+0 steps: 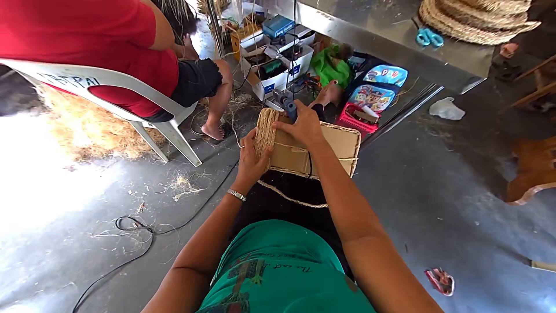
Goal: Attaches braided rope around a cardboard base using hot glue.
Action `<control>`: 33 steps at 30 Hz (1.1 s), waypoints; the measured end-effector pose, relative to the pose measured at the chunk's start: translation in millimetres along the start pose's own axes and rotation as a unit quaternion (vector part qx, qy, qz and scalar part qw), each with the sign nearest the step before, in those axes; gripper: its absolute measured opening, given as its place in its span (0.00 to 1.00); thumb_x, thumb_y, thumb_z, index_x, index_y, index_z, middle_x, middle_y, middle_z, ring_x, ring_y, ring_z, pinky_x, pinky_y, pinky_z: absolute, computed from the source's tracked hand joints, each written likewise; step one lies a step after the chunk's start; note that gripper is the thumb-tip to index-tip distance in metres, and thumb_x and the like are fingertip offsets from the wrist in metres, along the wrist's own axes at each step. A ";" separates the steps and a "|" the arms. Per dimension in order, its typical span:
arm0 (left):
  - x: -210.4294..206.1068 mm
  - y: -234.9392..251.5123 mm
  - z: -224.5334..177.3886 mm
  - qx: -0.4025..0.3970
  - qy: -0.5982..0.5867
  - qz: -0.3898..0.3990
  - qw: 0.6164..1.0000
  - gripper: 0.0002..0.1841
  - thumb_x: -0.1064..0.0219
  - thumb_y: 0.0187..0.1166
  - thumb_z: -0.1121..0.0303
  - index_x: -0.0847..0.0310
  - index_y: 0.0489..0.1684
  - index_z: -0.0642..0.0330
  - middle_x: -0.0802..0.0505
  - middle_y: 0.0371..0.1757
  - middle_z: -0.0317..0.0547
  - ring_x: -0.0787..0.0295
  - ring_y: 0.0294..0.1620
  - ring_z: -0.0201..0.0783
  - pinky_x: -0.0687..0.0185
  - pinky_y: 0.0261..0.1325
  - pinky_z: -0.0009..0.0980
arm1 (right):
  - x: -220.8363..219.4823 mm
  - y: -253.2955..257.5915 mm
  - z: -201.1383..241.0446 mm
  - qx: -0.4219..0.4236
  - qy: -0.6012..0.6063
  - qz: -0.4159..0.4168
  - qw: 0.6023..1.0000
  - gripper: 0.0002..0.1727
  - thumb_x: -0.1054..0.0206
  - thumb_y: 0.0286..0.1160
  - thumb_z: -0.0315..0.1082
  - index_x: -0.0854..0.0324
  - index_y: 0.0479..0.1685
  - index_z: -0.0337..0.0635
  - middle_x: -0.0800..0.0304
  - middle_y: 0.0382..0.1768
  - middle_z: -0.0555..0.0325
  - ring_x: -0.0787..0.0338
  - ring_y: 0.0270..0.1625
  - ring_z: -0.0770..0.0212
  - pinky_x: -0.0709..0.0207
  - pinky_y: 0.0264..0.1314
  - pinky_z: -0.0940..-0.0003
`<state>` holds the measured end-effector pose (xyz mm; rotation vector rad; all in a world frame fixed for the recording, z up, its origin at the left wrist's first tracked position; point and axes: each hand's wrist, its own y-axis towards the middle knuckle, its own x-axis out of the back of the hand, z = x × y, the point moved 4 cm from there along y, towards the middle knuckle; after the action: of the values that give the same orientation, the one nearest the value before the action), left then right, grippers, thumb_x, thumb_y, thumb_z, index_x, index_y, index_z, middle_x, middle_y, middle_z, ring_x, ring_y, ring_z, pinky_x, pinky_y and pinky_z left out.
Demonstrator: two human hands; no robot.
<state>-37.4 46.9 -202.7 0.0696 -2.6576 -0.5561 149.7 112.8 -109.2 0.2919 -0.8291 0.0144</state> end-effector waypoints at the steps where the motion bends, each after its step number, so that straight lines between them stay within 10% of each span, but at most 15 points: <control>1: 1.7 0.4 0.0 0.002 -0.003 0.010 1.000 0.43 0.32 0.80 0.46 0.48 0.92 0.53 0.27 0.82 0.58 0.23 0.76 0.48 0.23 0.74 0.48 | 0.3 0.4 -1.1 0.002 0.001 -0.002 1.000 0.41 0.16 0.58 0.59 0.19 0.62 0.34 0.09 0.49 0.41 0.09 0.55 0.44 0.19 0.63 0.42; 10: -6.6 12.5 -18.7 -0.046 0.151 0.001 0.987 0.38 0.42 0.84 0.39 0.50 0.95 0.31 0.37 0.93 0.47 0.35 0.87 0.54 0.30 0.77 0.65 | 4.3 -0.4 -1.3 -0.021 0.009 0.004 1.000 0.40 0.15 0.58 0.58 0.18 0.63 0.36 0.09 0.49 0.41 0.09 0.55 0.44 0.17 0.62 0.40; 21: -9.8 15.7 -30.6 -0.061 0.247 0.030 0.967 0.37 0.54 0.89 0.42 0.47 0.95 0.51 0.31 0.86 0.67 0.16 0.71 0.65 0.17 0.62 0.60 | -1.4 0.2 -1.9 -0.039 0.016 0.016 0.999 0.36 0.26 0.73 0.60 0.18 0.65 0.36 0.09 0.55 0.41 0.10 0.62 0.47 0.21 0.72 0.49; 28: 0.2 48.7 -39.2 -0.076 0.152 -0.011 0.985 0.25 0.47 0.90 0.53 0.24 0.79 0.55 0.20 0.78 0.60 0.23 0.79 0.56 0.25 0.76 0.54 | -0.6 -4.3 0.2 -0.028 0.030 0.010 0.999 0.34 0.26 0.74 0.58 0.18 0.63 0.35 0.09 0.54 0.42 0.10 0.61 0.48 0.21 0.71 0.50; 33: -5.4 53.1 -43.0 -0.003 0.174 -0.002 0.985 0.27 0.46 0.90 0.50 0.32 0.82 0.54 0.12 0.67 0.61 0.12 0.64 0.60 0.19 0.63 0.60 | 1.4 -5.7 -6.1 0.003 0.033 0.016 0.999 0.32 0.28 0.77 0.58 0.18 0.59 0.34 0.09 0.48 0.42 0.10 0.56 0.48 0.20 0.67 0.49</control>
<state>-12.7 80.4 -148.3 0.1568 -2.3156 -0.5017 155.7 108.8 -113.5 0.2817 -0.7686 0.0569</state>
